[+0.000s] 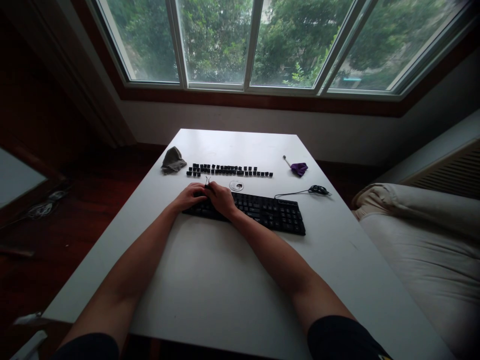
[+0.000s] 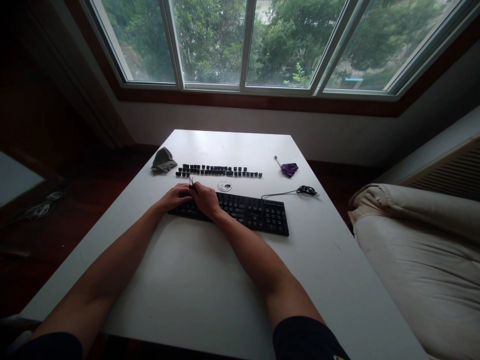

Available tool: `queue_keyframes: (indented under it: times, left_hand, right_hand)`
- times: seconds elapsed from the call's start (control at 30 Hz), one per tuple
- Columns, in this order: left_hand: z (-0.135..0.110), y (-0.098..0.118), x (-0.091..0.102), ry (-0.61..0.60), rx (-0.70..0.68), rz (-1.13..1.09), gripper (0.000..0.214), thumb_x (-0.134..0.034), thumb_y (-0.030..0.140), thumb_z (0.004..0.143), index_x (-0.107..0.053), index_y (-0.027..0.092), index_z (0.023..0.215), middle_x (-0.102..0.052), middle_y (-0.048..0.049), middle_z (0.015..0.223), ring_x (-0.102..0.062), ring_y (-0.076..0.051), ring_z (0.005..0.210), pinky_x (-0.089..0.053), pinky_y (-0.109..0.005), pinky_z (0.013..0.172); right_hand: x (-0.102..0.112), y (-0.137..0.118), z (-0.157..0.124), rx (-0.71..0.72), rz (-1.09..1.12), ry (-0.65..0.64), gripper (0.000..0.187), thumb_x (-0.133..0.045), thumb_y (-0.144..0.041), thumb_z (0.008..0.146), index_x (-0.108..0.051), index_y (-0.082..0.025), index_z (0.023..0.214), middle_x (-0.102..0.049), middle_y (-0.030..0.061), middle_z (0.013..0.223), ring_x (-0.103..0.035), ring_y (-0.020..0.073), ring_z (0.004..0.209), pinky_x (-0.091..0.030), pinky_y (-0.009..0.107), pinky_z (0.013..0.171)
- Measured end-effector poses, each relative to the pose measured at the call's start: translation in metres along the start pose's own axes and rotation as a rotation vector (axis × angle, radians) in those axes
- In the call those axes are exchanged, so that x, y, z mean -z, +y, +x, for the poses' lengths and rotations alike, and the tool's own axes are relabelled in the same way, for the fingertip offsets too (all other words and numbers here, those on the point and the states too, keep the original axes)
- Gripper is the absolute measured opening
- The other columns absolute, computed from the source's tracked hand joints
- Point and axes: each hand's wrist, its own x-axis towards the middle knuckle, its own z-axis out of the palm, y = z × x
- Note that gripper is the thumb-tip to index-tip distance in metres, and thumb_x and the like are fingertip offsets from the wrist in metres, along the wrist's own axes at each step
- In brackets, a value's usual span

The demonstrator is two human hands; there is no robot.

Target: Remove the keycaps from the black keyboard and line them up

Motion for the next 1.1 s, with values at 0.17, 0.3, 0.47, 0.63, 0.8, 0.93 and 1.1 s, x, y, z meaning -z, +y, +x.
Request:
queue_keyframes:
  times: [0.17, 0.3, 0.47, 0.63, 0.8, 0.93, 1.1]
  left_hand:
    - [0.001, -0.001, 0.000, 0.012, -0.004, 0.001, 0.031, -0.073, 0.050, 0.079, -0.078, 0.027, 0.099, -0.069, -0.0081, 0.123, -0.052, -0.029, 0.131, -0.037, -0.045, 0.116]
    - [0.002, 0.006, 0.001, 0.014, 0.034, -0.044, 0.032, -0.072, 0.051, 0.079, -0.078, 0.026, 0.097, -0.071, -0.0077, 0.121, -0.055, -0.030, 0.129, -0.039, -0.046, 0.115]
    - [0.002, 0.014, 0.002, 0.025, 0.038, -0.128, 0.034, -0.070, 0.051, 0.081, -0.077, 0.024, 0.100, -0.070, -0.0077, 0.124, -0.061, -0.029, 0.120, -0.044, -0.044, 0.110]
    - [0.001, 0.012, -0.001, 0.090, 0.046, -0.037, 0.036, -0.073, 0.049, 0.079, -0.075, 0.026, 0.107, -0.068, -0.0082, 0.126, -0.057, -0.029, 0.125, -0.042, -0.046, 0.112]
    - [0.001, 0.015, -0.001, 0.088, 0.031, -0.016, 0.034, -0.071, 0.048, 0.080, -0.074, 0.025, 0.105, -0.070, -0.0071, 0.118, -0.060, -0.028, 0.118, -0.044, -0.044, 0.110]
    - [0.001, 0.017, -0.001, 0.082, 0.030, -0.046, 0.034, -0.071, 0.048, 0.080, -0.073, 0.025, 0.106, -0.071, -0.0071, 0.119, -0.061, -0.028, 0.117, -0.044, -0.044, 0.109]
    - [0.000, 0.017, -0.001, 0.074, 0.003, -0.046, 0.033, -0.069, 0.047, 0.082, -0.073, 0.025, 0.107, -0.072, -0.0069, 0.115, -0.063, -0.028, 0.114, -0.046, -0.043, 0.106]
  right_hand:
    - [0.002, -0.001, 0.000, 0.009, 0.028, 0.006, 0.020, -0.051, -0.042, 0.097, -0.061, -0.025, 0.093, -0.070, 0.0011, 0.081, -0.063, 0.0191, 0.072, -0.039, 0.025, 0.067]
    - [0.003, -0.003, 0.000, -0.030, 0.070, 0.033, 0.021, -0.049, -0.043, 0.097, -0.061, -0.025, 0.093, -0.069, 0.0007, 0.079, -0.062, 0.0184, 0.071, -0.041, 0.025, 0.067]
    - [0.003, -0.003, 0.001, -0.078, 0.148, 0.094, 0.022, -0.048, -0.043, 0.096, -0.061, -0.025, 0.097, -0.067, -0.0003, 0.077, -0.061, 0.0177, 0.070, -0.044, 0.025, 0.067]
    - [0.002, 0.000, 0.004, -0.101, 0.247, 0.118, 0.021, -0.050, -0.042, 0.095, -0.061, -0.025, 0.099, -0.069, 0.0009, 0.080, -0.065, 0.0187, 0.074, -0.048, 0.027, 0.071]
    - [0.003, -0.001, 0.005, -0.107, 0.286, 0.131, 0.022, -0.050, -0.042, 0.095, -0.061, -0.024, 0.102, -0.071, 0.0026, 0.088, -0.066, 0.0193, 0.079, -0.051, 0.029, 0.076]
    - [0.003, -0.001, 0.005, -0.123, 0.284, 0.118, 0.018, -0.050, -0.039, 0.095, -0.060, -0.025, 0.101, -0.072, 0.0025, 0.088, -0.068, 0.0205, 0.083, -0.052, 0.030, 0.078]
    - [0.001, 0.003, 0.007, -0.148, 0.360, 0.115, 0.016, -0.051, -0.038, 0.095, -0.058, -0.024, 0.098, -0.072, 0.0018, 0.085, -0.069, 0.0195, 0.081, -0.052, 0.030, 0.077]
